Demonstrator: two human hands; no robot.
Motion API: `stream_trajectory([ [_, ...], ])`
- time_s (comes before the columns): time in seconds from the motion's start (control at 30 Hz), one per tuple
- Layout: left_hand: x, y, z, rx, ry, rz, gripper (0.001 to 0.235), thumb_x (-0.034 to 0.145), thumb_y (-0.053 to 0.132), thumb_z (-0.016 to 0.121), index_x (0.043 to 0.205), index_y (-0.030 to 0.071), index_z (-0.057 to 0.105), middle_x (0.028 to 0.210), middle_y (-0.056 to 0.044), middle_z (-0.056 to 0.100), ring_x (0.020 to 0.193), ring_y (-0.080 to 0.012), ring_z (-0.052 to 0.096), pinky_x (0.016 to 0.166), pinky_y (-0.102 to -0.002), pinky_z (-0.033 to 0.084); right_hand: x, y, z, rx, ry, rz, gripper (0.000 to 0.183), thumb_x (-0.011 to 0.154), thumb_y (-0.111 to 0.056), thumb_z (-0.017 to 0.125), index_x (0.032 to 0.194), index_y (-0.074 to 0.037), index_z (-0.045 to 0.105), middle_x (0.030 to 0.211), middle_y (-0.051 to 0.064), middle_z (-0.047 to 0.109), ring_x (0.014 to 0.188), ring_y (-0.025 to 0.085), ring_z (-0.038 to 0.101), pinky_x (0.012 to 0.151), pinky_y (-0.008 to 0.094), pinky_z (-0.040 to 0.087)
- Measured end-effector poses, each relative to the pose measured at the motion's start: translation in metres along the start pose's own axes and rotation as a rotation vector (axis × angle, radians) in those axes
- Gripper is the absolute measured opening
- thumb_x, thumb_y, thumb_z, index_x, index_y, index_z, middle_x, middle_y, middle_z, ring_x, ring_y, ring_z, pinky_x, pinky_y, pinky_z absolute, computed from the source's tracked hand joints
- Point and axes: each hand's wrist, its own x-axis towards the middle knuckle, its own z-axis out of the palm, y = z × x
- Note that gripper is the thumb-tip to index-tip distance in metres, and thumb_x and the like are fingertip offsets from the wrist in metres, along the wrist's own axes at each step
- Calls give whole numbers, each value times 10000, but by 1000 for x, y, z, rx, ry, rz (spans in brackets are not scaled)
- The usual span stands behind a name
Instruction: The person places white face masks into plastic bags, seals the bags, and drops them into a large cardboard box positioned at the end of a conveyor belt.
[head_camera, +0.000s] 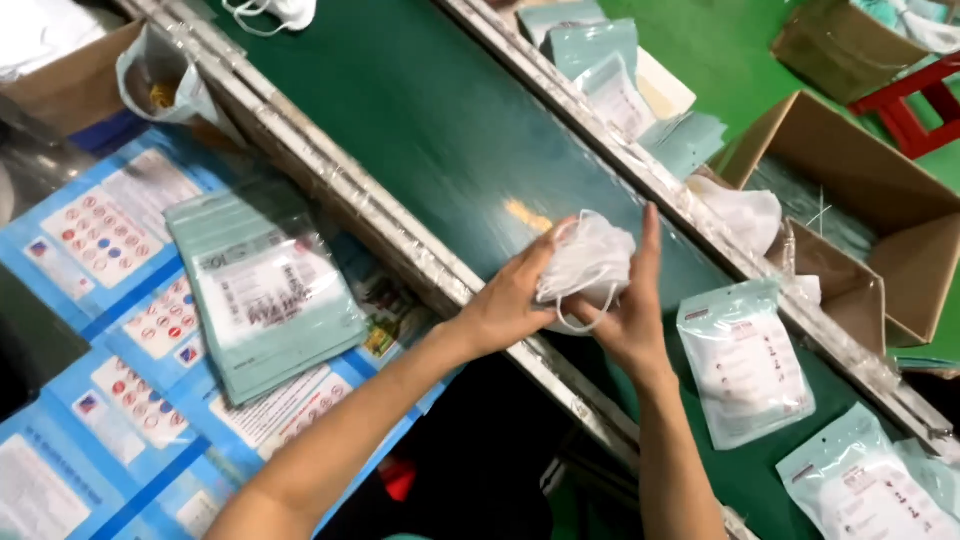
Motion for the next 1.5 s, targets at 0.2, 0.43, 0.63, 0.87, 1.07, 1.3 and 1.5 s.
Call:
stream_trajectory([
  [0.2,1,6,4,294,139,180,1208,759,270,897,1606,75,59,1500,-279,467,1385,-436,468,1134,-506,333,-7,10,4,229,-66,69,1301,741,-5,816,1674,-101,-86,1502,218,472,1325,301,583,1118,416,518],
  [0.43,1,-13,-3,398,242,137,1252,748,339,880,1638,80,39,1239,-215,629,1205,-389,583,1107,-523,367,-4,8,16,29,-20,-16,1191,714,-88,840,1617,-69,65,1574,229,312,1359,306,494,1165,425,401],
  [0.63,4,-5,-7,217,243,-107,955,838,190,814,1638,138,295,1185,-126,725,1186,-336,665,1032,-440,520,-18,61,6,-154,-70,-88,647,1009,-173,553,1586,-2,318,1659,218,286,1521,330,346,1271,417,253],
  [0.87,-86,7,-38,592,515,236,677,788,165,818,1379,30,517,1319,-146,601,1241,-340,595,1121,-465,425,-29,37,15,-214,109,-125,376,1169,-198,425,1438,64,442,1391,233,506,1302,316,518,1132,430,405],
  [1.07,-217,-36,-120,1062,563,22,112,855,51,749,945,89,694,1035,-79,714,1005,-226,673,849,-343,569,-25,16,20,-284,182,-93,279,1221,-163,547,1335,91,560,1308,213,610,1208,288,606,1071,382,472],
  [1.3,-217,-33,-134,1083,348,-122,116,792,3,638,899,40,663,911,-88,646,920,-238,657,756,-343,570,-59,12,119,-347,309,-141,99,1168,-88,623,1182,1,665,997,99,659,810,186,624,713,308,491],
  [1.5,-225,-31,-141,1108,250,-60,327,664,48,628,991,23,632,1017,-124,656,971,-292,653,781,-373,563,-45,-39,221,622,-189,484,371,1021,-117,585,1367,18,584,1141,71,724,940,83,684,806,217,548],
])
